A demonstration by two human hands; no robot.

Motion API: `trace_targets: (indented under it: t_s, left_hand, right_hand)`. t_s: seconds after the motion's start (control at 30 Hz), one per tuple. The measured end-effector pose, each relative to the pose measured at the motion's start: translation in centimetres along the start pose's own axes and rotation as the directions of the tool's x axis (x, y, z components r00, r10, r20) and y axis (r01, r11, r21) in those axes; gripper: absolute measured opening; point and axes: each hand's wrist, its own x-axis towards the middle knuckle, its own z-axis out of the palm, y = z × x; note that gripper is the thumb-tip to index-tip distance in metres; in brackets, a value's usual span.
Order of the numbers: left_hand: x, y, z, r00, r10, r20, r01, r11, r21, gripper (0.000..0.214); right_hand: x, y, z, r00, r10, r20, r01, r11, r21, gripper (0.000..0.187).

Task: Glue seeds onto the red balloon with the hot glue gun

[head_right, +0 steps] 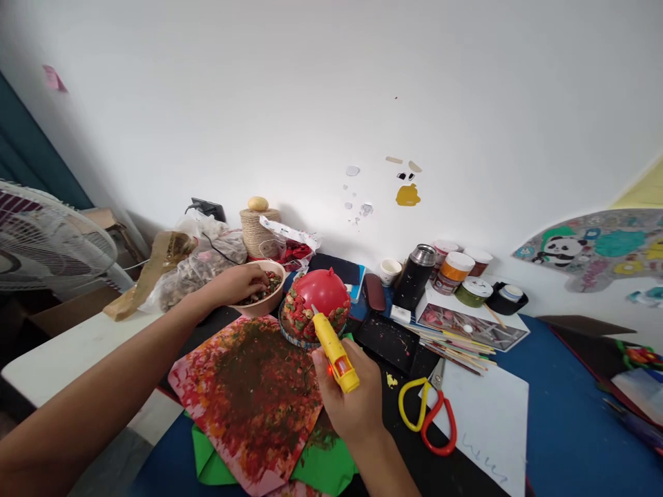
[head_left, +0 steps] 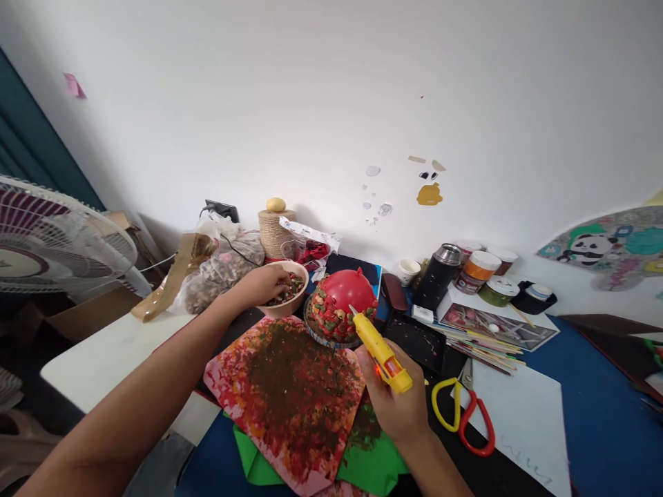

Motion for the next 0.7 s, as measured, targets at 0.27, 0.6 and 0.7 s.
trace_targets:
  t_s: [0.27,0.6,0.7]
  left_hand:
    - [-2.0,2.9,-2.0,0.966,-0.209,-0.151,0.071,0.780,-0.622,0.048]
    - [-4.9,15.4,-0.6,0.992,0.128,0.008,-0.026,0.265,-0.964,0.026]
    - [-4.8,17.6,0.4,0.977,0.209,0.042,-0.019,0.282,-0.959,0.023]
  right_hand:
    - [-0.1,0.1,0.1,0.993,0.105,-0.044,-0.100,0.990,0.095,0.032]
    - [0.6,0.4,0.1,0.856,0.500,-0.132,-0.429,0.830,0.356,0.063]
    - [0.9,0.2,0.1,0.820,0.558,-0.128,-0.478,0.791,0.383,0.067]
